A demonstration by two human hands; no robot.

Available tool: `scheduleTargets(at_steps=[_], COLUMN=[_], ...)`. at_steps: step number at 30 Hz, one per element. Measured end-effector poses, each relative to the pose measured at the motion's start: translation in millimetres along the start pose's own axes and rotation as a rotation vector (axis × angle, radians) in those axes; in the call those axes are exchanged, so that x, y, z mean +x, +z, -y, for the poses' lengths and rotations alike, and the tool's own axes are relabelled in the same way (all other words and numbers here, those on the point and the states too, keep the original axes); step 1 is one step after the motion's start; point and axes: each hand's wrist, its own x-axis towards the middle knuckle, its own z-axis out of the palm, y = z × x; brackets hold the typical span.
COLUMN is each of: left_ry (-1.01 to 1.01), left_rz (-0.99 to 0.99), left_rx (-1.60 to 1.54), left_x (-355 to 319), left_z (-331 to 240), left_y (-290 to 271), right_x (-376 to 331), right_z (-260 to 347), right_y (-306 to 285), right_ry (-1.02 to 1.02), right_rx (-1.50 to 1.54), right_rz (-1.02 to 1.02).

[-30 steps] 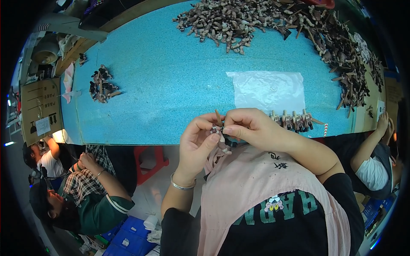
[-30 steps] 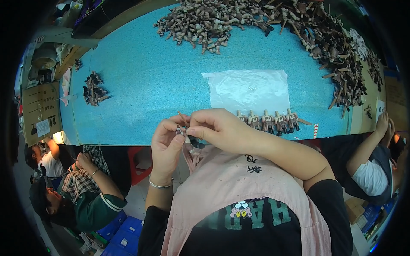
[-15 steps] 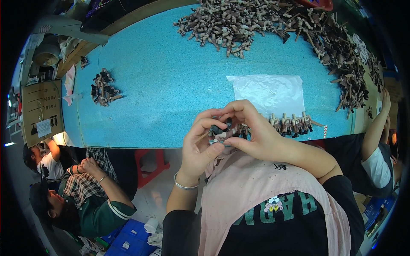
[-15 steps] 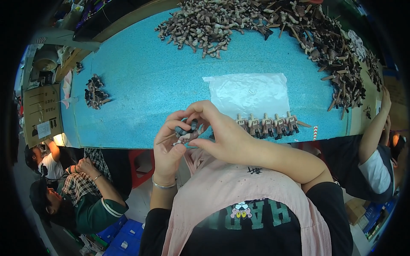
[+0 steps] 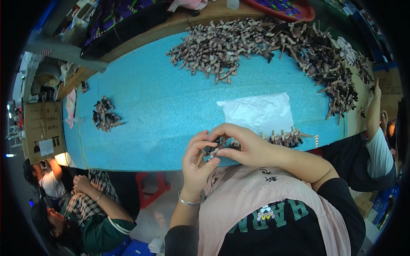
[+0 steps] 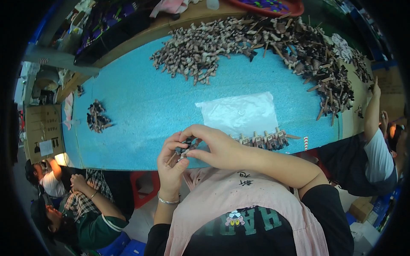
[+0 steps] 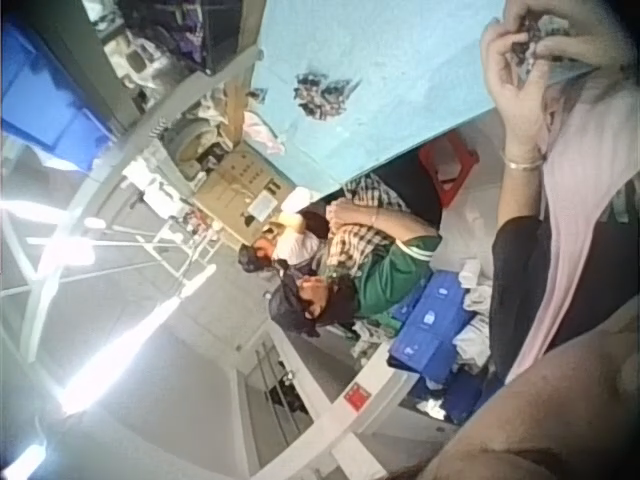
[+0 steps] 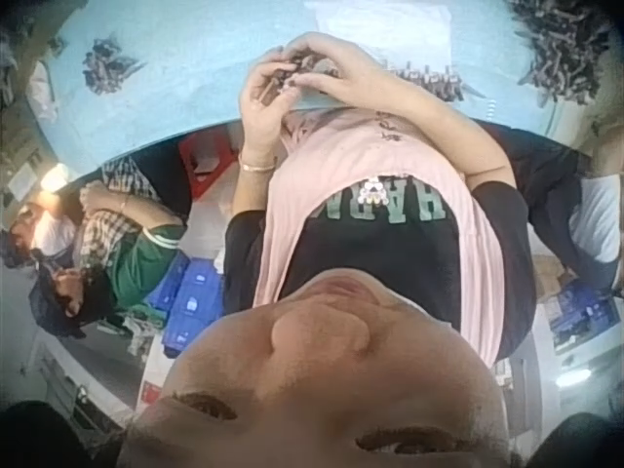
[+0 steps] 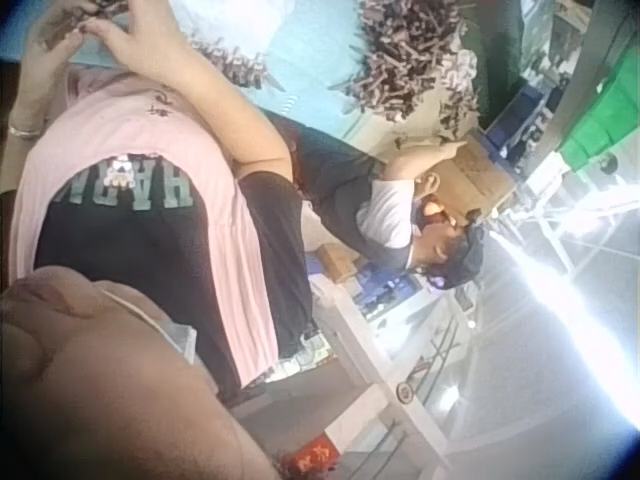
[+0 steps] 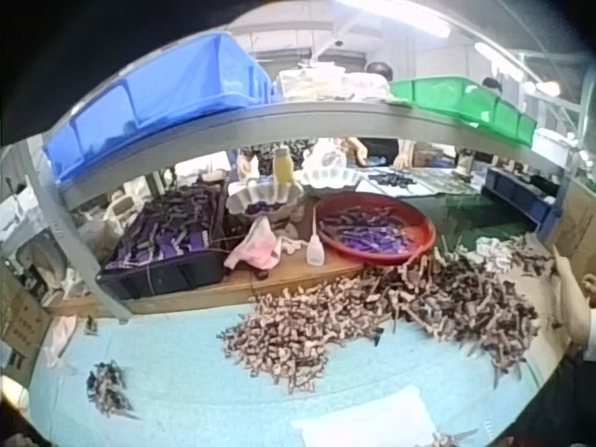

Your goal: The person assembles miniature action figures by attaching parts together by hand, lines them up on the table, applies glue to them using a squeeze bottle, and continues assembling more figures.

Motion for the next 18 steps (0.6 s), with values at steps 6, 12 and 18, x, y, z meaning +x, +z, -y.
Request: scheduleTargets(at_steps=[6,12,18], left_ry=[0.041,0.016,0.071], left_rz=[-0.117,-0.176,-0.217], left_rx=[0.150,0.177,0.402], left_x=[-1.2,-3.0,6.9], left_z=[7.1,4.7,5.3], left_y=[-19.5,-23.2,-34.5], right_x=[42.6,81.2,80.0], right_z=[-20.2,-43.9,-51.3], right_y=[-70.8,-82.8,-88.8], right_ry=[-0.092,-0.181,-0.197], right_rx=[-0.408,-1.017,-1.262], right_rz=[-0.312,-0.417,-0.476])
